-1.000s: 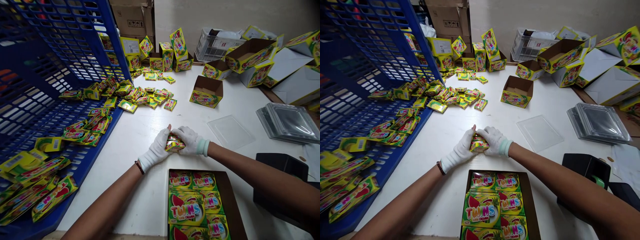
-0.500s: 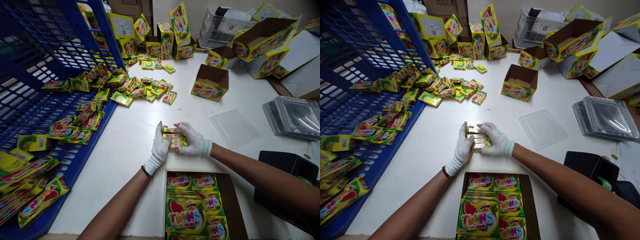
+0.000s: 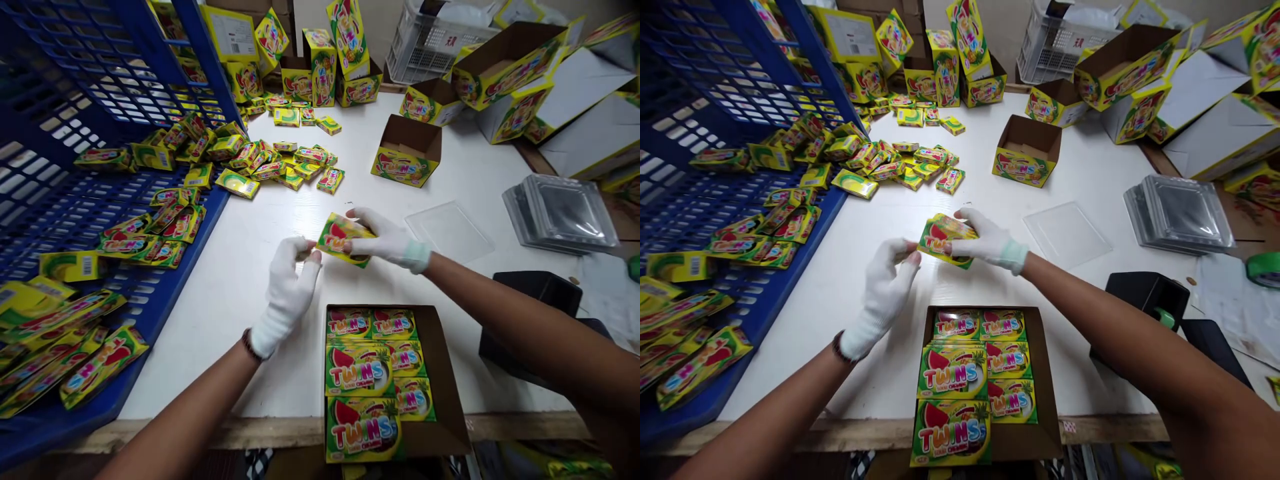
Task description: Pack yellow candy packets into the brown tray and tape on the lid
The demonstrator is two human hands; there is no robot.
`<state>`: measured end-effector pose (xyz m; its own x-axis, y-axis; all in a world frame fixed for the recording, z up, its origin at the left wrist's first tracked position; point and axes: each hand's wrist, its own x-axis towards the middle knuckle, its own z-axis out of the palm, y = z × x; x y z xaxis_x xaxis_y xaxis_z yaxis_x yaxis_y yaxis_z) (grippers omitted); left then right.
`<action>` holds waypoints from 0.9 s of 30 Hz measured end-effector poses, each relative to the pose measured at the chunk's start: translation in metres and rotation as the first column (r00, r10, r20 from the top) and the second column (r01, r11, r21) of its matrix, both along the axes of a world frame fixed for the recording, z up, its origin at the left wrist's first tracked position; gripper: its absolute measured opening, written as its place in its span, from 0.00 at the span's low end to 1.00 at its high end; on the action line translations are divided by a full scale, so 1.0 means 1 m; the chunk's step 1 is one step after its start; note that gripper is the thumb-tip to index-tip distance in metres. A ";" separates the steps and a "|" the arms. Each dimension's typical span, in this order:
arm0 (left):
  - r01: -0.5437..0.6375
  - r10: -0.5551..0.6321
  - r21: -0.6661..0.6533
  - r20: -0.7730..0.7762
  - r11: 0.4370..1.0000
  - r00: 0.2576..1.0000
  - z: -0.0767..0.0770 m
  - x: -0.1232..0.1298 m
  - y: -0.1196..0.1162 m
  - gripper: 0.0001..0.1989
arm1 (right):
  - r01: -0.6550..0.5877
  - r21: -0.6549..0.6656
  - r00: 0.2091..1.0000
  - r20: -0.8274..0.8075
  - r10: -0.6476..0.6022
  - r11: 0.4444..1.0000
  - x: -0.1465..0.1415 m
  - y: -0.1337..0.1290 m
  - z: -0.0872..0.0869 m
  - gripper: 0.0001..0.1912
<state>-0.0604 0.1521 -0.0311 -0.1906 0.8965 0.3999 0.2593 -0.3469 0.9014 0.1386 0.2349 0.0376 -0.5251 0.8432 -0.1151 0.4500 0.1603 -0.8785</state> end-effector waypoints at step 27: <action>0.338 -0.123 0.181 -0.695 0.924 0.708 -0.007 0.035 -0.155 0.10 | -0.380 -0.465 0.855 0.154 0.495 0.800 0.023 -0.090 0.010 0.27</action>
